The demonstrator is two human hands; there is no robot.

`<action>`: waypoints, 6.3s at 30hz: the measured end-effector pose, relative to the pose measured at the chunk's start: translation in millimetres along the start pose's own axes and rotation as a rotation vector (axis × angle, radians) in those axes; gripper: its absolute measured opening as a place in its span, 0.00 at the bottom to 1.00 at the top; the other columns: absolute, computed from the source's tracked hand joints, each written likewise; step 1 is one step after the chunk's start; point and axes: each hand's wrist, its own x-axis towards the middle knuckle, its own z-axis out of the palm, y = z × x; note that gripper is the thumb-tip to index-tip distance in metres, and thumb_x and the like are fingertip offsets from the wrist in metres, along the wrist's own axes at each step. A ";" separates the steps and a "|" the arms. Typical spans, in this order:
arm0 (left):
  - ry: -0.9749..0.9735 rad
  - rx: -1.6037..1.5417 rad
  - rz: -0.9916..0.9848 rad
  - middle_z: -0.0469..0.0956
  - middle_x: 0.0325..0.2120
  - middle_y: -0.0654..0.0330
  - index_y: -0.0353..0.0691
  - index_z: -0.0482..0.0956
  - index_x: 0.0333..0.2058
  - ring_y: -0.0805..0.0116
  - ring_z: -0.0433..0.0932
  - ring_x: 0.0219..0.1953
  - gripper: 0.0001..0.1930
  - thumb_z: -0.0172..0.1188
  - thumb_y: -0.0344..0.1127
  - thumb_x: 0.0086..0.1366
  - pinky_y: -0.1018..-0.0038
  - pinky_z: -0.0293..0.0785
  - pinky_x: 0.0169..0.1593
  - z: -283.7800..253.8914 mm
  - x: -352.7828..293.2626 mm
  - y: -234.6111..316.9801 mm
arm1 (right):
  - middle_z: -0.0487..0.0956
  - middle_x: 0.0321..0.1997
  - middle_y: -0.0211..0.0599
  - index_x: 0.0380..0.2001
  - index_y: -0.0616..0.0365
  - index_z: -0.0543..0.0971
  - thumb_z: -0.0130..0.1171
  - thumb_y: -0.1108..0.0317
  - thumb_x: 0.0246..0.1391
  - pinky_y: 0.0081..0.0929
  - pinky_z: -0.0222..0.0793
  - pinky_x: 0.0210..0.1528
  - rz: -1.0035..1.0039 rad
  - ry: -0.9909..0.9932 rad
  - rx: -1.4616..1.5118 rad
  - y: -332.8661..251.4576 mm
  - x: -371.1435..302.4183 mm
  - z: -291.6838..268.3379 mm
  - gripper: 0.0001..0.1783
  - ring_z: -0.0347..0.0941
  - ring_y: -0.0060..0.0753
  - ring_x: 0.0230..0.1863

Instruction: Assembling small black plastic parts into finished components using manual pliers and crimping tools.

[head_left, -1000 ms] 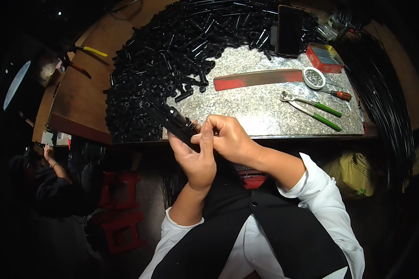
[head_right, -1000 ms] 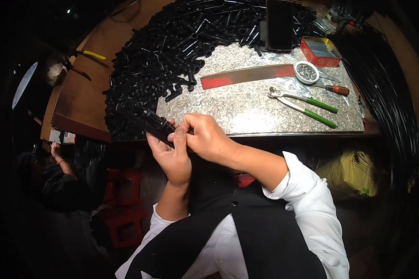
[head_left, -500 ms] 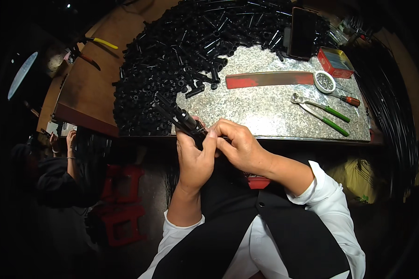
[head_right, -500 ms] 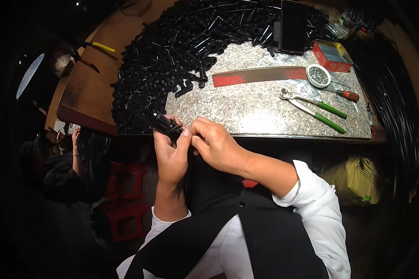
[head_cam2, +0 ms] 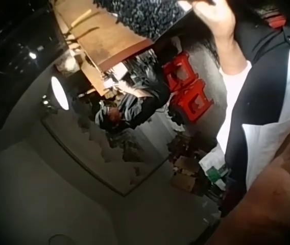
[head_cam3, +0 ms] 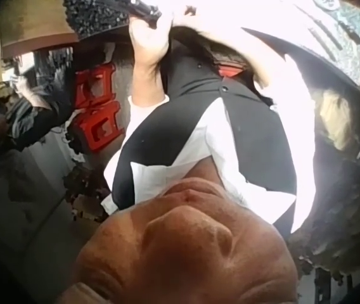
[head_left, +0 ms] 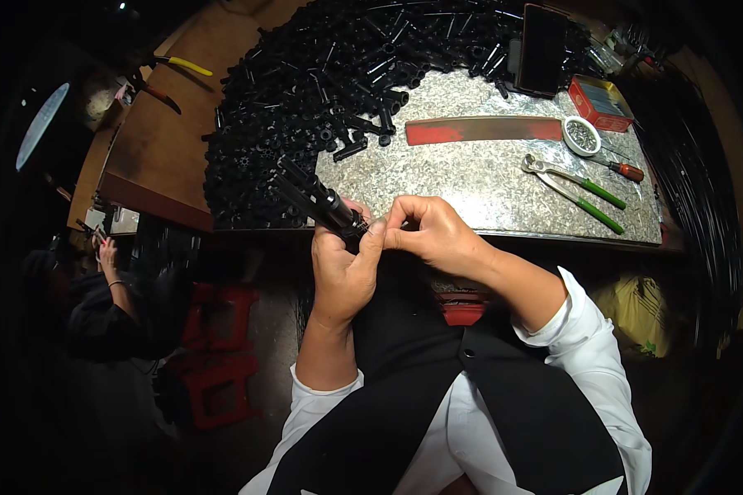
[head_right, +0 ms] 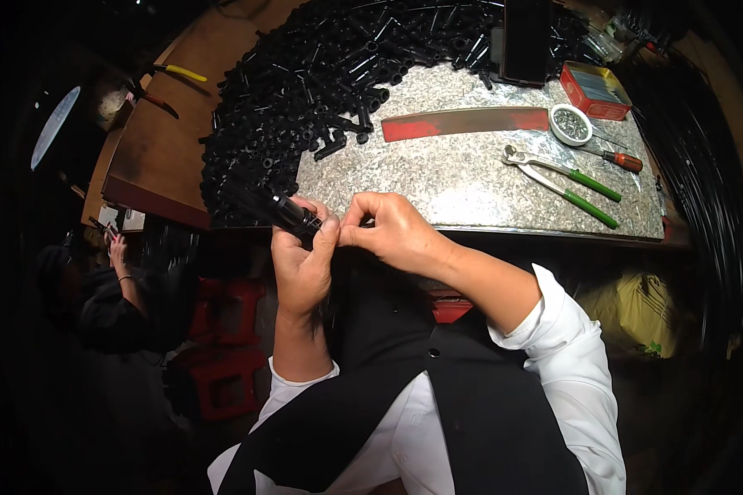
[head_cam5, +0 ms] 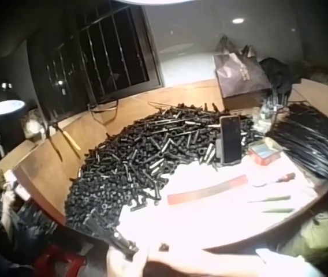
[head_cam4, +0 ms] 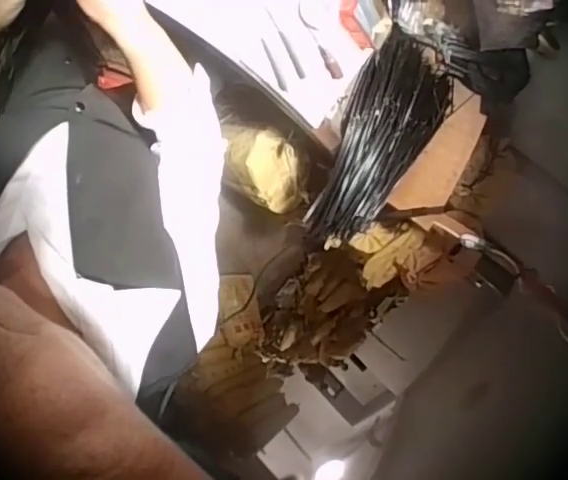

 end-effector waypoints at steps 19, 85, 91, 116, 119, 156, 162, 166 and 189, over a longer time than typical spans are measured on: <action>0.076 -0.169 -0.006 0.70 0.35 0.62 0.36 0.72 0.35 0.77 0.70 0.34 0.12 0.60 0.17 0.53 0.80 0.68 0.41 14.7 -3.4 6.7 | 0.75 0.42 0.35 0.39 0.62 0.72 0.65 0.72 0.49 0.21 0.72 0.42 -0.021 -0.069 -0.026 -19.2 -28.1 -37.5 0.15 0.75 0.23 0.41; -0.297 -0.613 -0.167 0.69 0.24 0.70 0.36 0.68 0.39 0.85 0.64 0.24 0.34 0.80 0.38 0.35 0.86 0.59 0.28 31.0 -5.2 -21.6 | 0.71 0.25 0.43 0.28 0.63 0.68 0.60 0.72 0.44 0.33 0.66 0.25 -0.352 0.006 -1.320 -64.0 -98.1 -73.6 0.11 0.70 0.42 0.23; -0.395 -0.516 -0.058 0.73 0.23 0.66 0.34 0.75 0.34 0.80 0.69 0.25 0.31 0.80 0.42 0.32 0.84 0.64 0.30 33.2 -0.4 -29.3 | 0.74 0.17 0.36 0.32 0.61 0.66 0.64 0.75 0.49 0.25 0.67 0.19 0.737 -0.416 0.150 -68.8 -101.8 -67.1 0.14 0.75 0.34 0.21; -0.289 -0.329 -0.147 0.71 0.25 0.68 0.37 0.74 0.32 0.81 0.68 0.29 0.33 0.79 0.52 0.31 0.83 0.62 0.32 28.6 8.6 -14.6 | 0.74 0.42 0.50 0.53 0.70 0.65 0.67 0.70 0.39 0.35 0.70 0.41 -0.492 0.078 -1.427 -48.2 -106.3 -75.6 0.36 0.73 0.50 0.37; -0.362 -0.425 -0.221 0.71 0.29 0.68 0.34 0.70 0.40 0.83 0.67 0.30 0.43 0.77 0.55 0.28 0.86 0.61 0.32 24.9 8.7 -17.1 | 0.78 0.33 0.49 0.41 0.68 0.73 0.56 0.69 0.53 0.32 0.72 0.35 -0.418 -0.046 -1.275 -43.9 -108.6 -83.6 0.14 0.76 0.46 0.31; -0.153 -0.415 -0.115 0.65 0.29 0.71 0.43 0.66 0.35 0.83 0.62 0.25 0.34 0.81 0.41 0.32 0.85 0.60 0.28 43.1 8.1 -30.8 | 0.72 0.29 0.54 0.32 0.64 0.68 0.63 0.71 0.49 0.43 0.65 0.31 0.102 -0.123 -0.977 -43.2 -95.6 -82.7 0.14 0.70 0.59 0.31; -0.264 -0.658 -0.187 0.58 0.12 0.76 0.40 0.61 0.39 0.87 0.54 0.15 0.37 0.79 0.43 0.37 0.86 0.49 0.21 37.1 15.9 -14.5 | 0.72 0.28 0.49 0.33 0.62 0.68 0.65 0.74 0.41 0.41 0.65 0.29 -0.006 -0.065 -1.059 -46.6 -103.0 -89.1 0.18 0.71 0.58 0.30; -0.368 -0.612 -0.283 0.60 0.13 0.76 0.40 0.60 0.38 0.88 0.56 0.16 0.40 0.80 0.45 0.31 0.88 0.51 0.21 33.3 17.1 -12.5 | 0.71 0.29 0.45 0.37 0.60 0.69 0.65 0.74 0.37 0.37 0.67 0.29 -0.086 -0.033 -1.278 -66.5 -107.8 -91.2 0.21 0.71 0.52 0.30; -0.556 -0.405 -0.202 0.57 0.20 0.75 0.48 0.56 0.29 0.86 0.55 0.22 0.41 0.84 0.43 0.25 0.86 0.52 0.25 48.3 16.3 -13.4 | 0.66 0.23 0.38 0.35 0.62 0.71 0.60 0.60 0.49 0.32 0.65 0.25 -0.191 -0.065 -1.688 -100.6 -116.1 -88.4 0.17 0.70 0.37 0.24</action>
